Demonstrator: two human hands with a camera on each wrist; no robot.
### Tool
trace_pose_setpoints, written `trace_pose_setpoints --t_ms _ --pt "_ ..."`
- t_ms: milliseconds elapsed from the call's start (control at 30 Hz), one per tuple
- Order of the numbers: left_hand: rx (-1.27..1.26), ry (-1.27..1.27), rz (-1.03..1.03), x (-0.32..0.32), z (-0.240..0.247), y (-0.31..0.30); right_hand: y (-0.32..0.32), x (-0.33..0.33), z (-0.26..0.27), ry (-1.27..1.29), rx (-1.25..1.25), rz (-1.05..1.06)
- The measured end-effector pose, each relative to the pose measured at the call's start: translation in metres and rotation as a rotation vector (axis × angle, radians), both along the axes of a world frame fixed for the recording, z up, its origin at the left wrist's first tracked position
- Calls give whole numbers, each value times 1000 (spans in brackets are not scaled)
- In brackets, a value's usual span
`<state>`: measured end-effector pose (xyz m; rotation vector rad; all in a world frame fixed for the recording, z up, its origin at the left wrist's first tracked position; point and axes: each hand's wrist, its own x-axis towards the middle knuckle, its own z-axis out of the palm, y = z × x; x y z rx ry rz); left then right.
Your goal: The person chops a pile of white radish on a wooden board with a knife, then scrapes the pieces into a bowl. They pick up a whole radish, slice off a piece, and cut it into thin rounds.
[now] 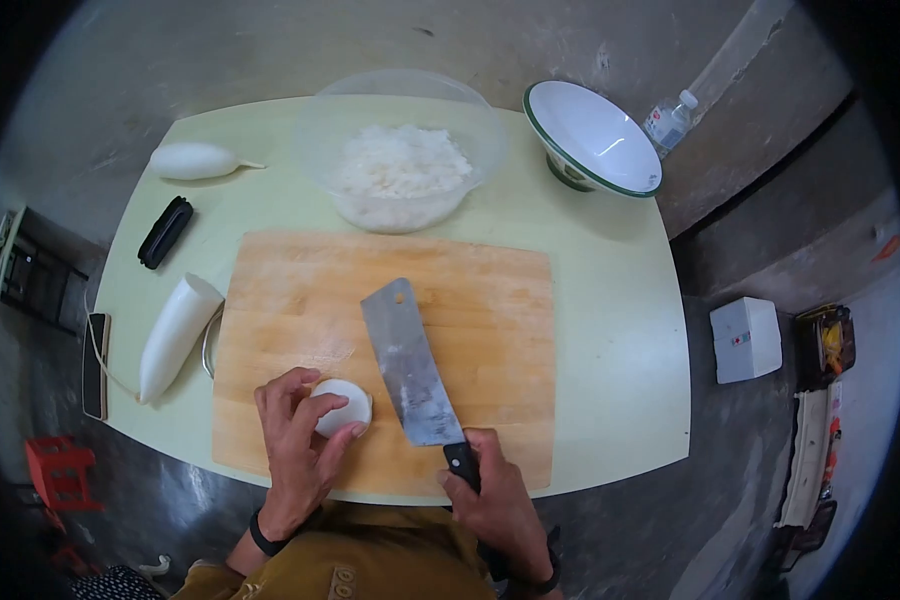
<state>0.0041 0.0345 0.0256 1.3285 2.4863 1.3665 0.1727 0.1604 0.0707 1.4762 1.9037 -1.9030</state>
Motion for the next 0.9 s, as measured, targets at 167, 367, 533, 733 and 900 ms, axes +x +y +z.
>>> trace_pose_setpoints --t_ms 167,367,533,733,900 --pt "-14 -2 31 2 1 1 -13 -5 -7 161 641 247" --pt "-8 -139 96 2 -3 -2 -14 -20 0 161 788 492" --pt "-36 3 50 -2 0 2 -17 -22 -3 169 777 523" --pt "-54 -103 72 1 1 3 -15 -25 -5 198 917 585" --pt "-38 -40 25 -1 -1 5 -14 -25 -3 183 933 627"
